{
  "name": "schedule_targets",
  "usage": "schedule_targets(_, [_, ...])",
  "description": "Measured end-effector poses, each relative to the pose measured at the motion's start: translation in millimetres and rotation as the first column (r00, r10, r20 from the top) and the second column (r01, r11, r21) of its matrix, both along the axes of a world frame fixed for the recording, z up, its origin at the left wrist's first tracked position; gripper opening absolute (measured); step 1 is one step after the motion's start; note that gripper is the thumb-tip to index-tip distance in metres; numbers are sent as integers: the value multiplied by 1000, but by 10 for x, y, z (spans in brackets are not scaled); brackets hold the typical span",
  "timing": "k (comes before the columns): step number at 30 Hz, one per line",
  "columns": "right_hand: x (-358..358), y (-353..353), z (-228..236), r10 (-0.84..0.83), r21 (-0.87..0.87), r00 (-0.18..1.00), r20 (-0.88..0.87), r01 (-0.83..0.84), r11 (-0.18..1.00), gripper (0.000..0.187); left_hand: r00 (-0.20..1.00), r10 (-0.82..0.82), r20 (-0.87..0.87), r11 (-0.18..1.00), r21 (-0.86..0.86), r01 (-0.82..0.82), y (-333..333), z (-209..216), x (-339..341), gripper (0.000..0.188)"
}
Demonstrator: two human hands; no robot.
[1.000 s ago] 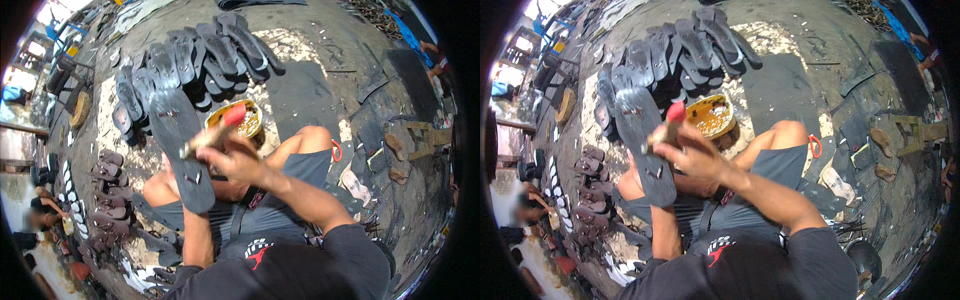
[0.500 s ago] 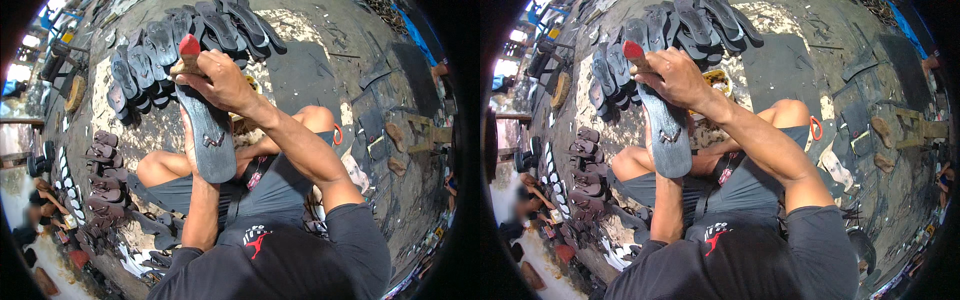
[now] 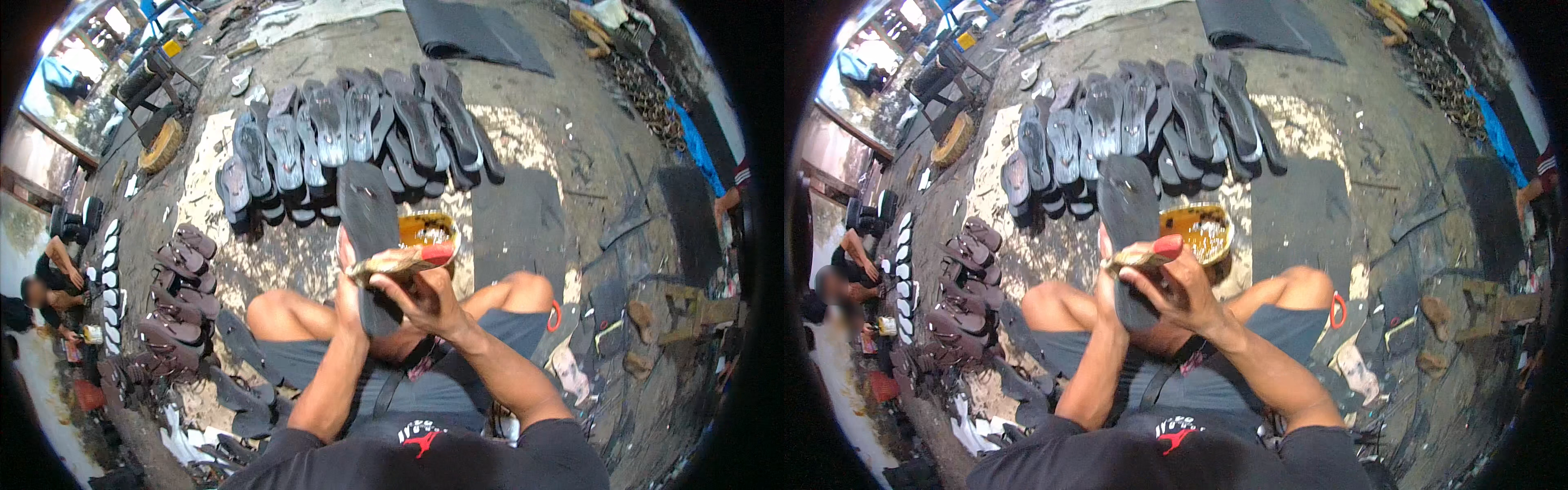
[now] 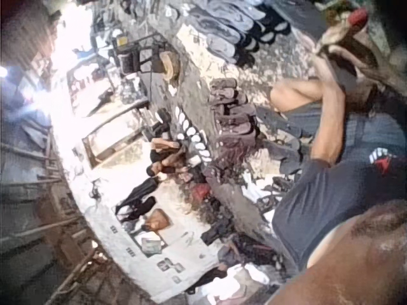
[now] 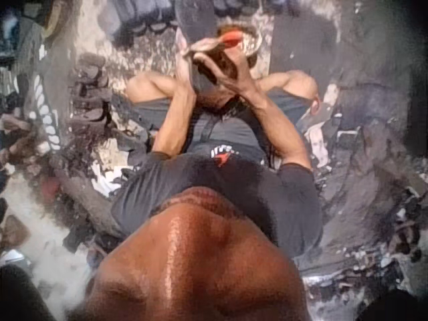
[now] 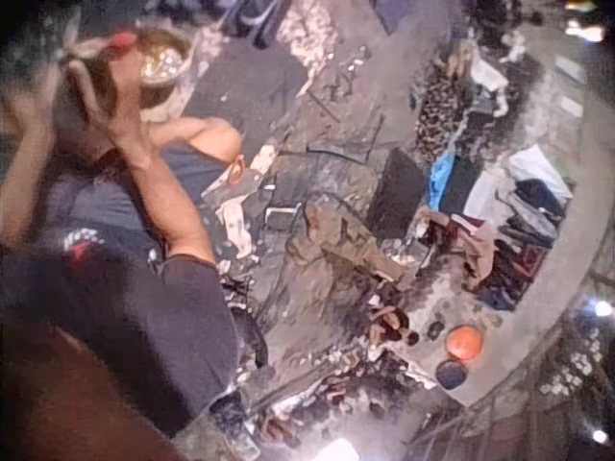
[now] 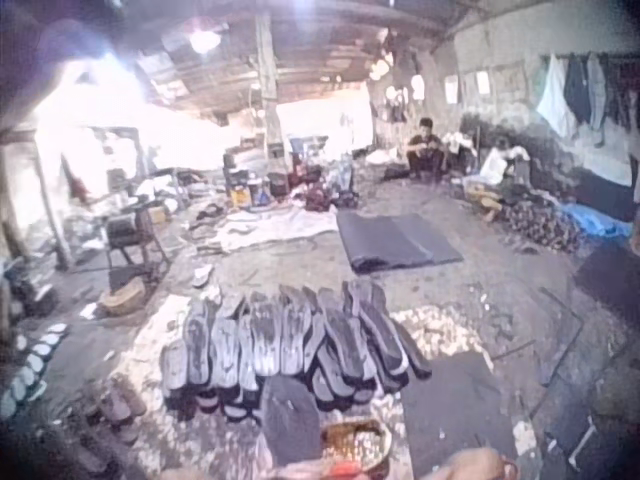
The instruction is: The person sits on the ground and repeatedly applies a brownish substance to the soles of black flip-flops using a brush. They dip the brush into a container, paint each sole, and place the finished flip-flop into a growing pile.
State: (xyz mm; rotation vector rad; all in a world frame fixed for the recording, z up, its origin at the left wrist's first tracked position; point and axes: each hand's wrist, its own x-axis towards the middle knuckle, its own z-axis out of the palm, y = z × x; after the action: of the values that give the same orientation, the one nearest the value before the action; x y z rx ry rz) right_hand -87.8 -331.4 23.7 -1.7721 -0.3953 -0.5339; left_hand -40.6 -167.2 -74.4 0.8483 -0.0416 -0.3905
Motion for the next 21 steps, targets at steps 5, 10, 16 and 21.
schedule_targets(5, [793, -293, 221, -92, 230, 964, -250, 151, 961, 18, 992, -34, -119, 998, -49, 28, -236, 527, -642, 50])
schedule_targets(10, [633, -906, -94, -334, 121, 863, -380, 405, 906, 23, 972, -56, -227, 981, -194, 11, 242, 713, -141, 62])
schedule_targets(16, [119, -630, -76, -295, 267, 853, -430, 433, 861, 24, 999, -23, -36, 899, -437, 5, 932, 464, 2201, 64])
schedule_targets(21, [-141, -970, 80, -462, 218, 748, -476, 610, 762, 29, 843, 448, -297, 892, 216, -398, 1217, 234, 2076, 53])
